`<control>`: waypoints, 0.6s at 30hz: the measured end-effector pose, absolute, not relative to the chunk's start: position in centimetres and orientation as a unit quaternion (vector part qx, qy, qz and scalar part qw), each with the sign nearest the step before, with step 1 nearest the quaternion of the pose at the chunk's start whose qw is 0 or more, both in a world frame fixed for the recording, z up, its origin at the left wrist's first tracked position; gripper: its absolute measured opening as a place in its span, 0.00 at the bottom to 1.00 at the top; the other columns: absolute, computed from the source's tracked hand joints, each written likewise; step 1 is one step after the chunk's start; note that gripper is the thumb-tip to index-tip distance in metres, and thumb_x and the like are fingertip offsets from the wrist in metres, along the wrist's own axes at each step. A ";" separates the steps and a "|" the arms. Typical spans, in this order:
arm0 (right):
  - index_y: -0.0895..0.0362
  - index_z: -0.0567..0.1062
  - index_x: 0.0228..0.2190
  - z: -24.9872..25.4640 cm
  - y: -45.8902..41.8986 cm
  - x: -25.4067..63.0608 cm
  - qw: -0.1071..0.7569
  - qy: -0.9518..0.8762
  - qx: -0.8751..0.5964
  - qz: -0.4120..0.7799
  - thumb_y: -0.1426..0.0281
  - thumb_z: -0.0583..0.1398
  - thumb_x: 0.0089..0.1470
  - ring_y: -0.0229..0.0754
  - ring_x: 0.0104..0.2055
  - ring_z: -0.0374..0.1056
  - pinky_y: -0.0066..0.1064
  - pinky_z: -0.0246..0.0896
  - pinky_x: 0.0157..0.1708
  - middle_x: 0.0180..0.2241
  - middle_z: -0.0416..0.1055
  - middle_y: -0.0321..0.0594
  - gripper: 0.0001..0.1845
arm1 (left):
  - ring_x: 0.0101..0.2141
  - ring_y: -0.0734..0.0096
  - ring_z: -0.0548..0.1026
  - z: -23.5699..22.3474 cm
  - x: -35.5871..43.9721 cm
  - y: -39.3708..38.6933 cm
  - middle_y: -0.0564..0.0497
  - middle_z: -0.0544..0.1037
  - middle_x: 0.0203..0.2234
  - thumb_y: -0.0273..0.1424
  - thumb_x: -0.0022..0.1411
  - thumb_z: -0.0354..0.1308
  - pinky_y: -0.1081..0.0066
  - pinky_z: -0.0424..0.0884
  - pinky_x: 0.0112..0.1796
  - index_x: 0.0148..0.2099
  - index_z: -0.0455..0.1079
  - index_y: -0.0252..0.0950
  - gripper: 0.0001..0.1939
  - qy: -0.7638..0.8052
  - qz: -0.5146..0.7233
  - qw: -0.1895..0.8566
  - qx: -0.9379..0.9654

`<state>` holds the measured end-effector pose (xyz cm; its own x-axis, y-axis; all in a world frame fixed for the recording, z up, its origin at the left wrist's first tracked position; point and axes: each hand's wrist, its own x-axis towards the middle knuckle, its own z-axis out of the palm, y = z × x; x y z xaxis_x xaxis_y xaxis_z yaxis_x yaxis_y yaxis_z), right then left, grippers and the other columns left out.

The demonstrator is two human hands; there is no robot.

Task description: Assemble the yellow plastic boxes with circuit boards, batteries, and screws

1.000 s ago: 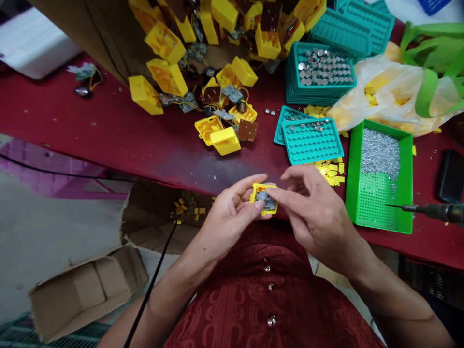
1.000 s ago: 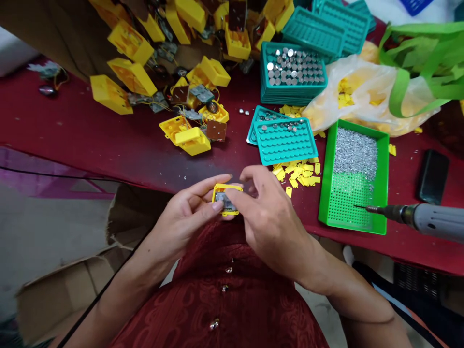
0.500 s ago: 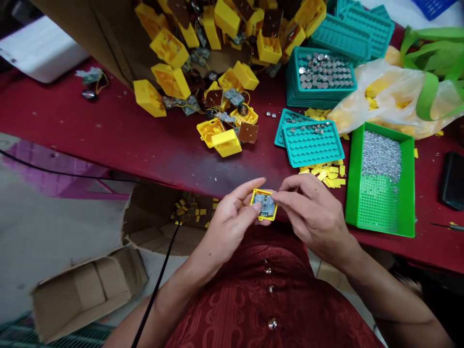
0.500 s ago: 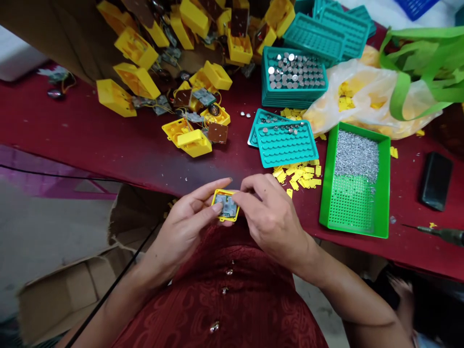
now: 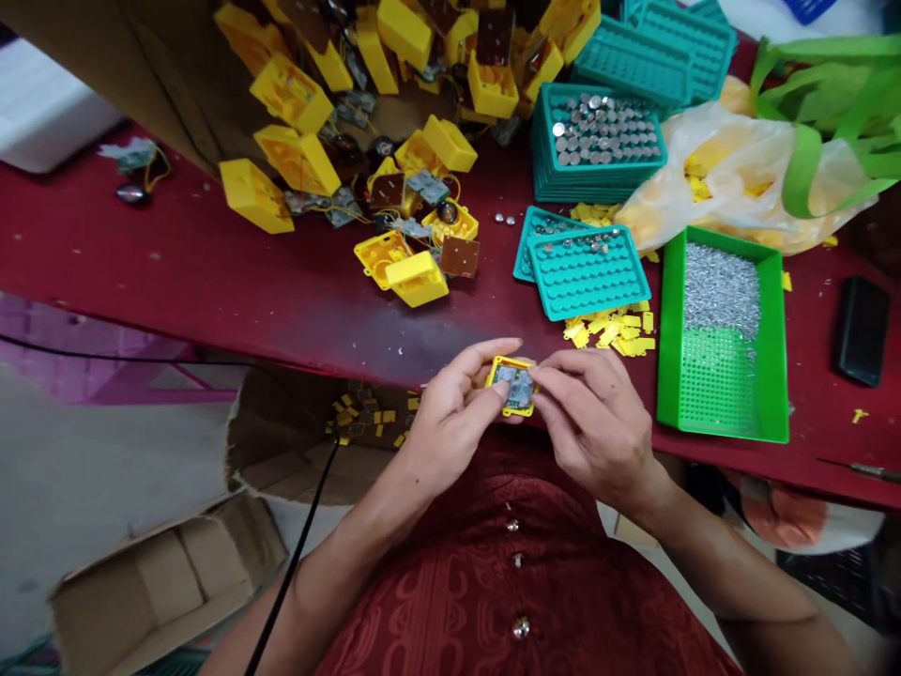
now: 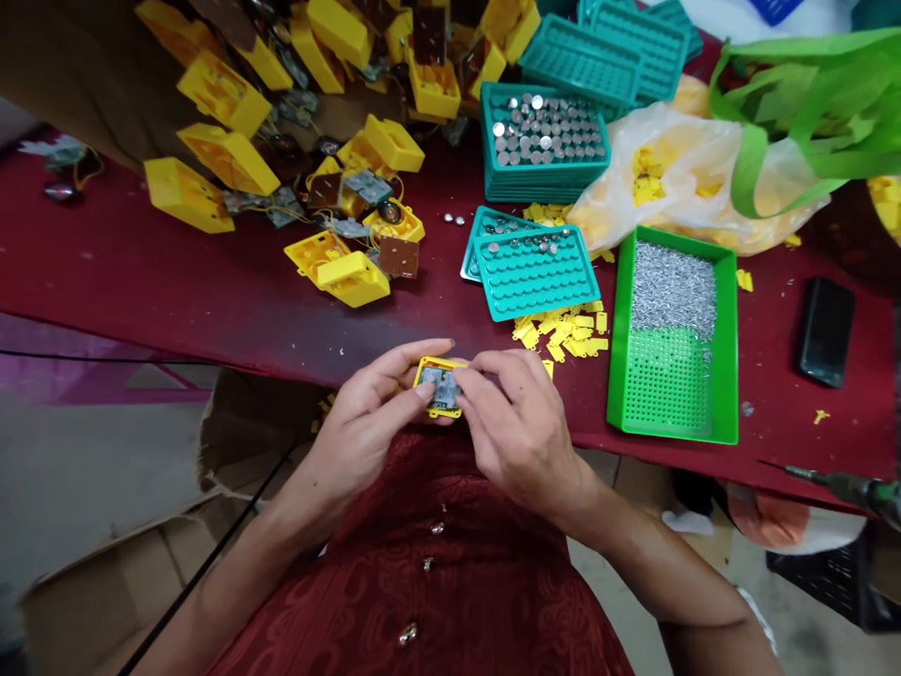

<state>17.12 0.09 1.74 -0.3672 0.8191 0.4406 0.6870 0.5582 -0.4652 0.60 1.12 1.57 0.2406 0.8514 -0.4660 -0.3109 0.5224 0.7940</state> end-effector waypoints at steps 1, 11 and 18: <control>0.60 0.73 0.45 1.6 0.1 17.3 0.329 -0.820 -0.459 0.096 0.79 0.59 0.57 0.44 0.42 0.66 0.42 0.68 0.42 0.40 0.72 0.48 0.13 | 0.34 0.71 0.76 1.6 0.7 1.2 0.47 0.81 0.39 0.27 0.60 0.62 0.72 0.74 0.36 0.53 0.72 0.34 0.18 0.472 0.395 0.734 0.289; 0.65 0.75 0.40 1.3 -0.3 16.9 0.326 -0.827 -0.454 0.058 0.81 0.60 0.56 0.46 0.43 0.65 0.43 0.69 0.40 0.38 0.72 0.51 0.08 | 0.32 0.73 0.74 1.4 1.4 0.5 0.45 0.80 0.43 0.29 0.61 0.59 0.74 0.75 0.30 0.55 0.69 0.32 0.19 0.507 0.396 0.695 0.323; 0.62 0.74 0.45 1.8 -1.6 18.4 0.355 -0.797 -0.483 0.072 0.80 0.60 0.57 0.45 0.44 0.67 0.43 0.69 0.43 0.41 0.72 0.49 0.13 | 0.33 0.73 0.76 0.7 1.8 1.3 0.46 0.80 0.40 0.30 0.61 0.59 0.75 0.75 0.33 0.53 0.69 0.32 0.18 0.493 0.391 0.699 0.340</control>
